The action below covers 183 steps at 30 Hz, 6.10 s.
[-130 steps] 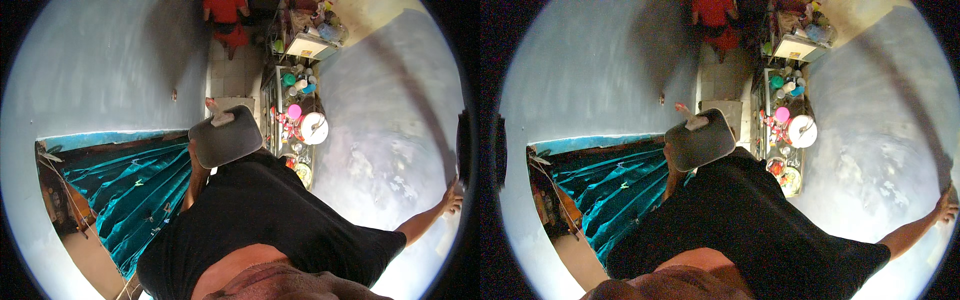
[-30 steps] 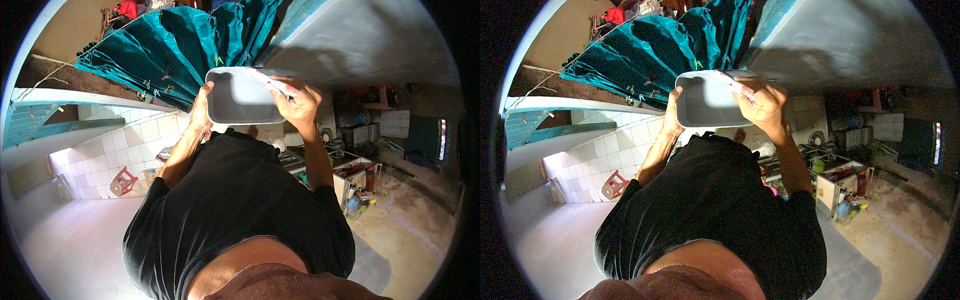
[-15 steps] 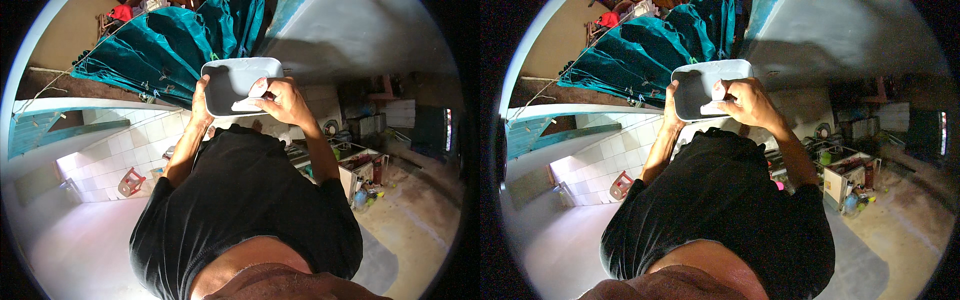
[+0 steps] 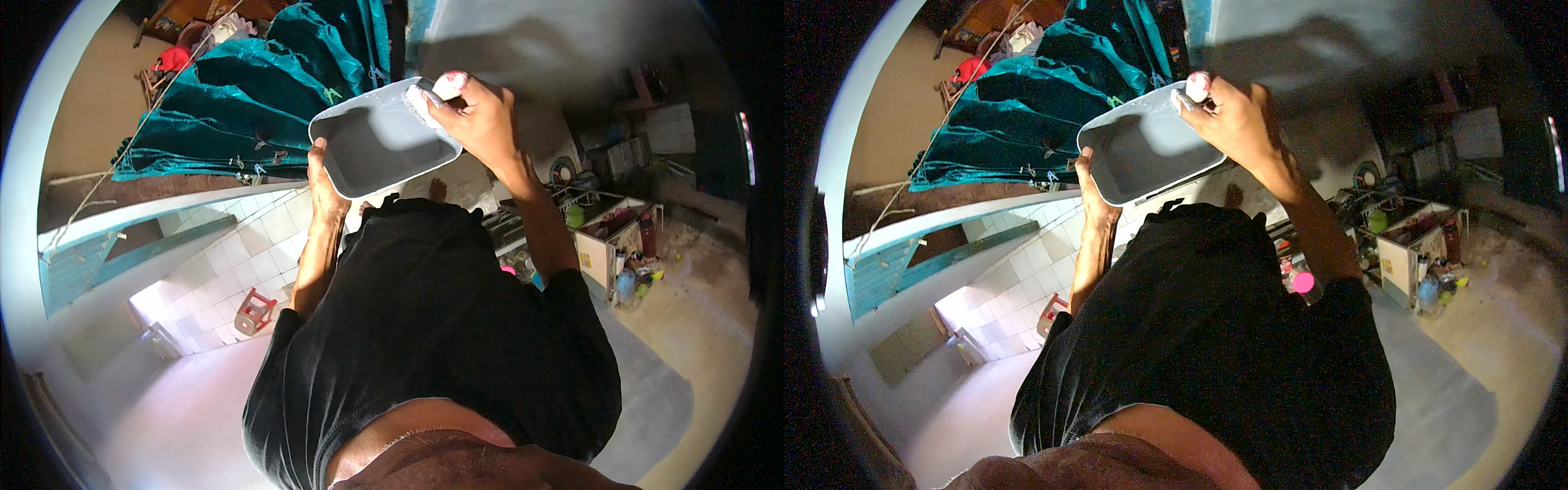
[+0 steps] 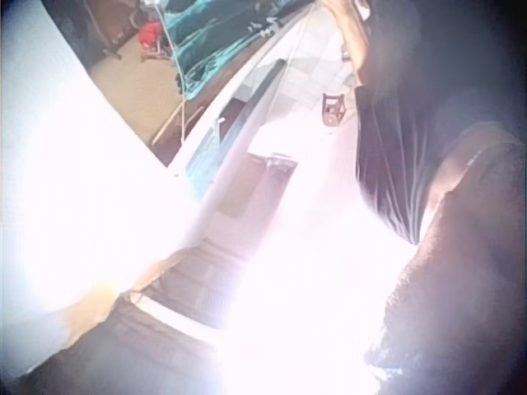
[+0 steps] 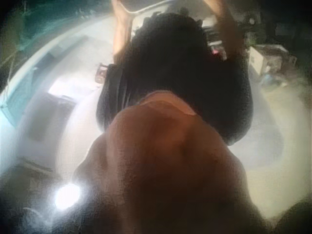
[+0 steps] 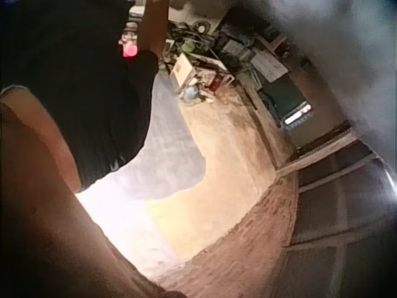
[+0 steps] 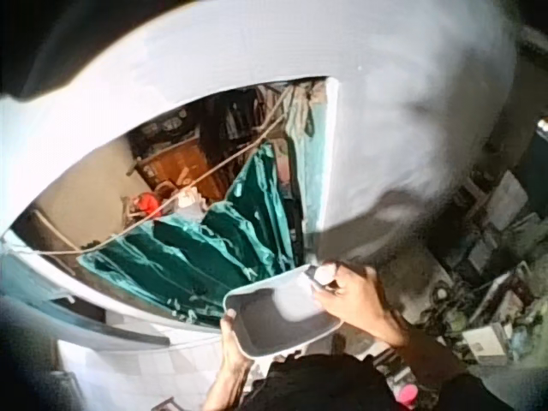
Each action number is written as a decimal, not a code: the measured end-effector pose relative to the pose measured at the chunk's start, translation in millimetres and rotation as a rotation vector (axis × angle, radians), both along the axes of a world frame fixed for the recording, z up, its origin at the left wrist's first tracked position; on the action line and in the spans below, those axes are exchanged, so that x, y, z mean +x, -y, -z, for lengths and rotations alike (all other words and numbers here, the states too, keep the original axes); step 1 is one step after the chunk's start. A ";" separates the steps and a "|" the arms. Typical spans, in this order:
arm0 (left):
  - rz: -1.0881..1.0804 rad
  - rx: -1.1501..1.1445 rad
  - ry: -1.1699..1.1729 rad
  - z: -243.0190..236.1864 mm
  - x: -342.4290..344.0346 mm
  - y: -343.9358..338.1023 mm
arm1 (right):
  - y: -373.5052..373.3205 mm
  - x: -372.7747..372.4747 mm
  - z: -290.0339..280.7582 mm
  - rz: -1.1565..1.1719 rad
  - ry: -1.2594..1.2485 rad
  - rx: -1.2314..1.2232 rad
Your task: The person paints an interior wall with a brush, repeatedly dipping it into a small white container of paint and applying it to the surface.
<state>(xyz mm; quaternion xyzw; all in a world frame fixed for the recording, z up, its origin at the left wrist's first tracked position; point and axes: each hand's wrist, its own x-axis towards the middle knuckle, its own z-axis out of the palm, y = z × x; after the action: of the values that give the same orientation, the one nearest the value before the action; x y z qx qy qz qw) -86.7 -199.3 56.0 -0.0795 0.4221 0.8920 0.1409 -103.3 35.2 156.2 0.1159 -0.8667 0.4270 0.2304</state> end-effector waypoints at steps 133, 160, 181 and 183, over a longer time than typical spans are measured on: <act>0.013 0.115 -0.042 13.7 -41.0 -56.4 | -53.5 -13.0 -17.5 -0.381 0.256 -0.241; 0.047 -0.048 0.253 -7.6 -63.8 46.9 | 55.8 -12.0 -22.0 -0.460 0.319 -0.024; 0.169 0.104 0.114 -8.1 -65.7 34.0 | 82.2 15.5 -33.8 0.076 -0.102 -0.058; 0.159 0.152 0.103 -5.5 -67.9 26.0 | 86.4 16.4 -23.1 0.086 -0.073 -0.160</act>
<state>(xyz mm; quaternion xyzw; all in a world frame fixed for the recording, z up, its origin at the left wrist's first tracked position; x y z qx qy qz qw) -154.6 -225.3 61.5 -0.0805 0.3502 0.9022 0.2385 -86.9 -51.2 179.3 0.0751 -0.8252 0.4798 0.2883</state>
